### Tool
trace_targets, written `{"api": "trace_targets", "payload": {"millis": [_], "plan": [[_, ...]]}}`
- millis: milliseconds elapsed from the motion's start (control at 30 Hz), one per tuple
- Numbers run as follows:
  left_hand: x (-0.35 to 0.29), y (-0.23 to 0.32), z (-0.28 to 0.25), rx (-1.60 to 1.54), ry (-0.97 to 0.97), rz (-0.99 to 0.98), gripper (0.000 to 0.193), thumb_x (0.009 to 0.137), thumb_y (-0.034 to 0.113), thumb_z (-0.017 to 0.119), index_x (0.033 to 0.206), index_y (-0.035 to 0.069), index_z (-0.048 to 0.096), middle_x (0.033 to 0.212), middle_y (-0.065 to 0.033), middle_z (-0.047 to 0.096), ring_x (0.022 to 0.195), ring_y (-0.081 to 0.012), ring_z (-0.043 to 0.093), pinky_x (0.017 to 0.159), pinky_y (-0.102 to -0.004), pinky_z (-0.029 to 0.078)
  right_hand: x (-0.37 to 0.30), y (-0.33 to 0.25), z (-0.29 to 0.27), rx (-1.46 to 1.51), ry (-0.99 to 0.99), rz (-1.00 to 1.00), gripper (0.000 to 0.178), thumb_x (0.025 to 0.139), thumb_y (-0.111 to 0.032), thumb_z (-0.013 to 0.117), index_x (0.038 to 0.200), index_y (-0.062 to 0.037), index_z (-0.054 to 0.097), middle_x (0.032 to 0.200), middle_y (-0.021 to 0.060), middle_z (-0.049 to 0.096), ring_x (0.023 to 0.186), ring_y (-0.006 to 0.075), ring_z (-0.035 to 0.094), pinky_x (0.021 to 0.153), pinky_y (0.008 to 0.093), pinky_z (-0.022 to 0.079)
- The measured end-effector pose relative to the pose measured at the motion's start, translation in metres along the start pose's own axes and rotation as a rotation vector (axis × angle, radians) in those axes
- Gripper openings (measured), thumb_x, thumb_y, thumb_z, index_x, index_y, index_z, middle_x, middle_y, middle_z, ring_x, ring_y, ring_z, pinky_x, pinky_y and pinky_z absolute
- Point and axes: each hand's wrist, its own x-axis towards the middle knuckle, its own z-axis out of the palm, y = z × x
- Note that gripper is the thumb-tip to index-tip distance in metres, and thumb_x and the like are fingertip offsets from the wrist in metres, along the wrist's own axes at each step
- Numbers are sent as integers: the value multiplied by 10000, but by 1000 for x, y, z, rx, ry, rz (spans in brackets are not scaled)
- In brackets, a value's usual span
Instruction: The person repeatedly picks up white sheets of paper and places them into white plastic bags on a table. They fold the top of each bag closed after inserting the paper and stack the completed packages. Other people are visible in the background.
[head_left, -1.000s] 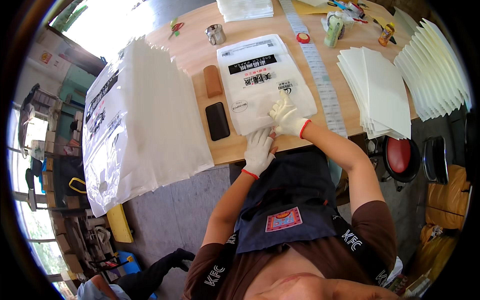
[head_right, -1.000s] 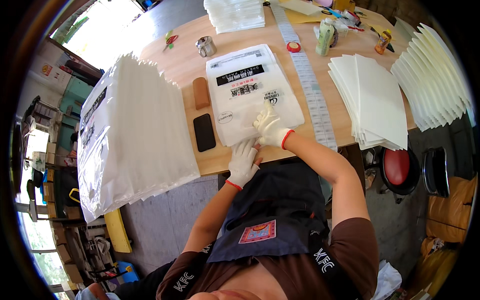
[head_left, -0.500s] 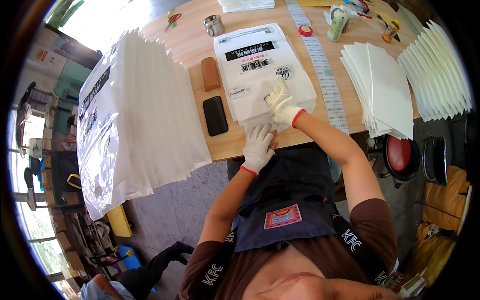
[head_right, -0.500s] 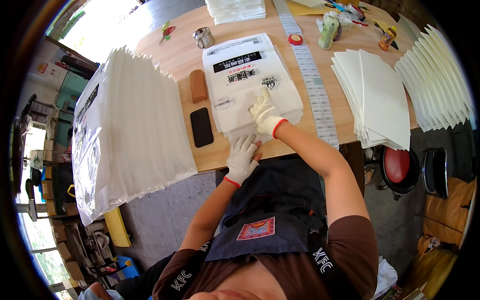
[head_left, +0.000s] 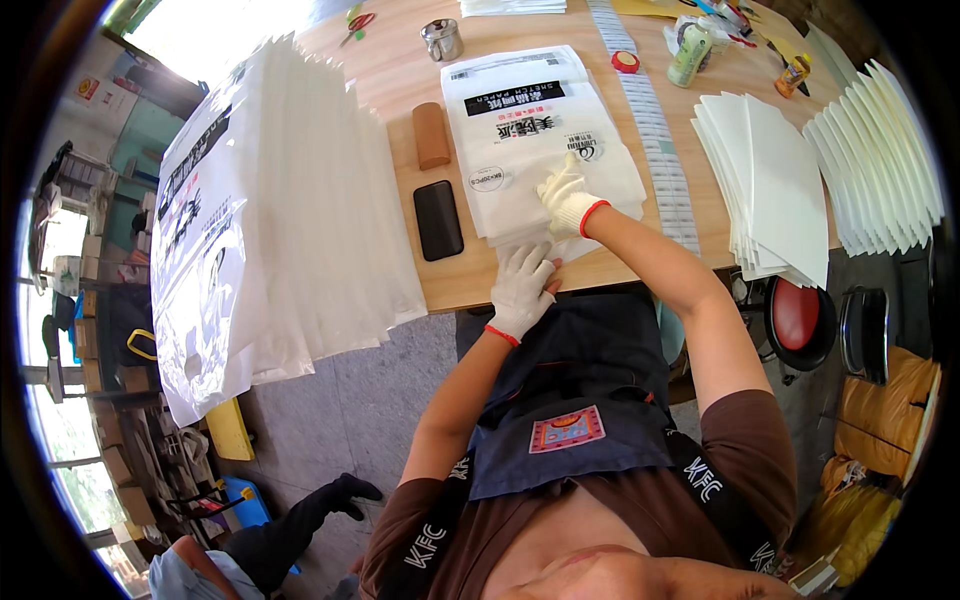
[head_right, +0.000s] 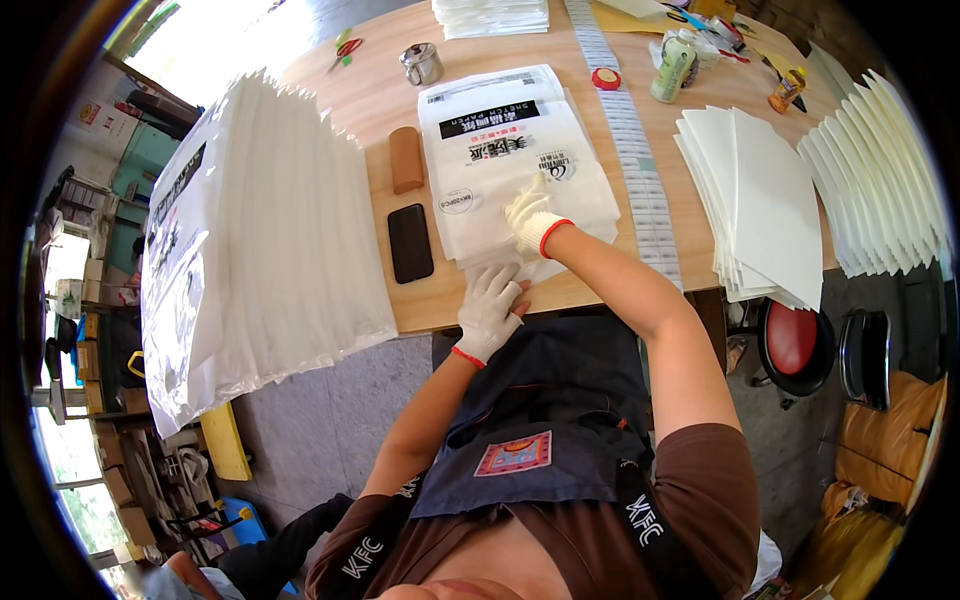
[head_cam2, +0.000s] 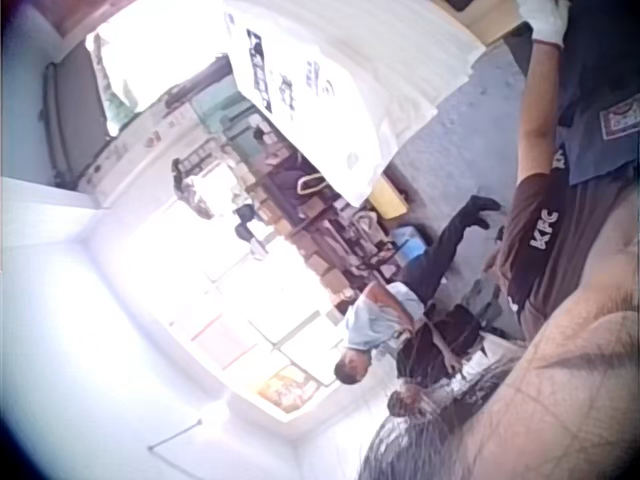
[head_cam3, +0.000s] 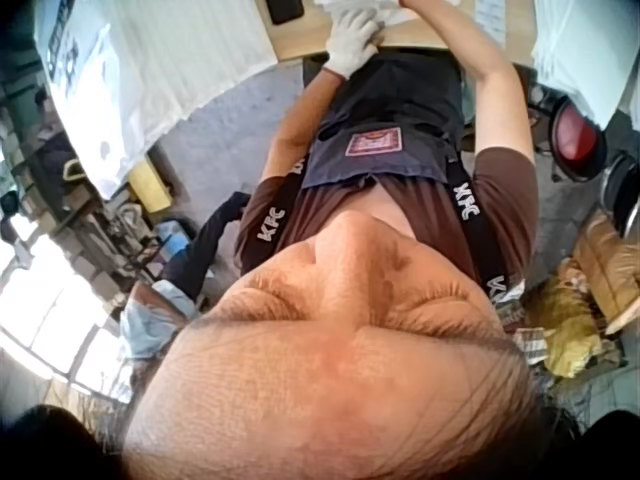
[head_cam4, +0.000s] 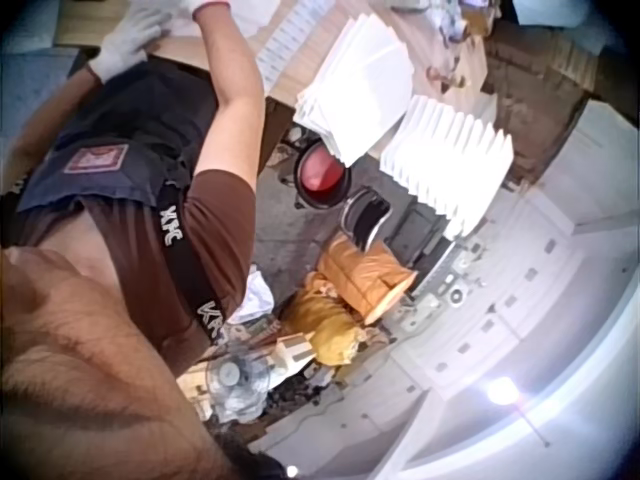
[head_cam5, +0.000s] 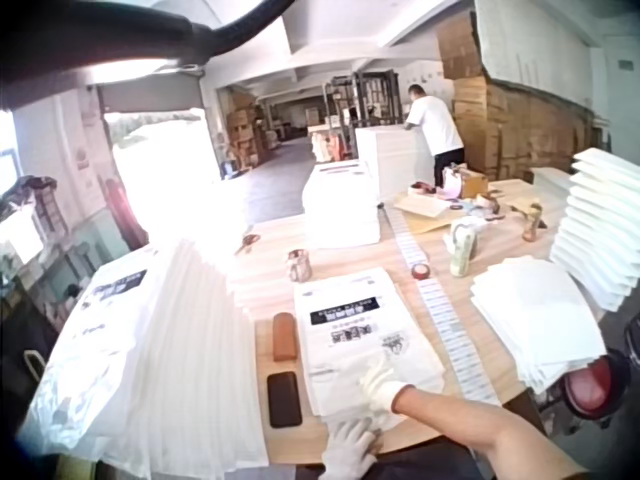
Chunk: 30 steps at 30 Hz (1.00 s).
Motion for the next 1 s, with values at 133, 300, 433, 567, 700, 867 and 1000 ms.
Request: {"api": "trace_targets", "payload": {"millis": [133, 300, 433, 567, 700, 867, 1000], "plan": [[-1, 0, 0, -4, 5, 13, 310, 734, 204, 719, 1021, 123, 634, 1269, -62, 550, 1193, -309, 478, 994, -436, 398, 6, -3, 17, -9, 61, -26, 535, 785, -415, 618, 1216, -101, 573, 1124, 86, 658, 1131, 238, 574, 1093, 608, 168], [2, -4, 4, 7, 30, 43, 324, 729, 204, 723, 1030, 121, 637, 1251, -67, 560, 1193, -313, 480, 996, -436, 396, 24, -6, 40, -41, 99, -70, 490, 797, -358, 622, 1210, -96, 587, 1102, 83, 676, 1134, 278, 581, 1093, 599, 187], [1, -1, 1, -25, 25, 26, 330, 719, 185, 719, 1027, 110, 628, 1230, -68, 570, 1171, -312, 492, 992, -430, 396, 26, 9, 56, 157, 269, -38, 300, 828, -297, 571, 1063, -138, 668, 1014, 84, 703, 1079, 268, 613, 1057, 554, 257], [11, 2, 7, -7, 7, -76, 370, 697, 147, 711, 1048, 105, 602, 1138, -69, 592, 1087, -301, 527, 935, -422, 426, 25, 44, 19, 460, 245, -3, 226, 793, -320, 601, 927, -154, 675, 904, 113, 693, 927, 307, 644, 897, 460, 426], [51, 27, 19, 162, -284, -182, 381, 694, 134, 696, 1059, 111, 588, 1037, -76, 598, 1012, -287, 550, 876, -404, 449, 29, 74, 7, 661, 288, 1, 243, 771, -363, 603, 905, -169, 659, 886, 132, 682, 878, 338, 640, 782, 433, 500], [75, 19, 36, 88, -357, -133, 369, 731, 184, 678, 1089, 144, 597, 1026, -64, 600, 1011, -273, 554, 896, -395, 440, 11, 82, -50, 526, 162, 131, 264, 804, -410, 570, 989, -264, 687, 1039, 35, 691, 1083, 252, 598, 927, 380, 462], [69, 13, 27, 38, -238, 34, 395, 756, 208, 666, 1145, 171, 611, 1090, -39, 600, 1076, -271, 536, 967, -431, 386, 3, 99, -65, 444, 298, 124, 250, 810, -409, 575, 955, -254, 706, 950, 60, 707, 980, 280, 631, 925, 359, 460]]}}
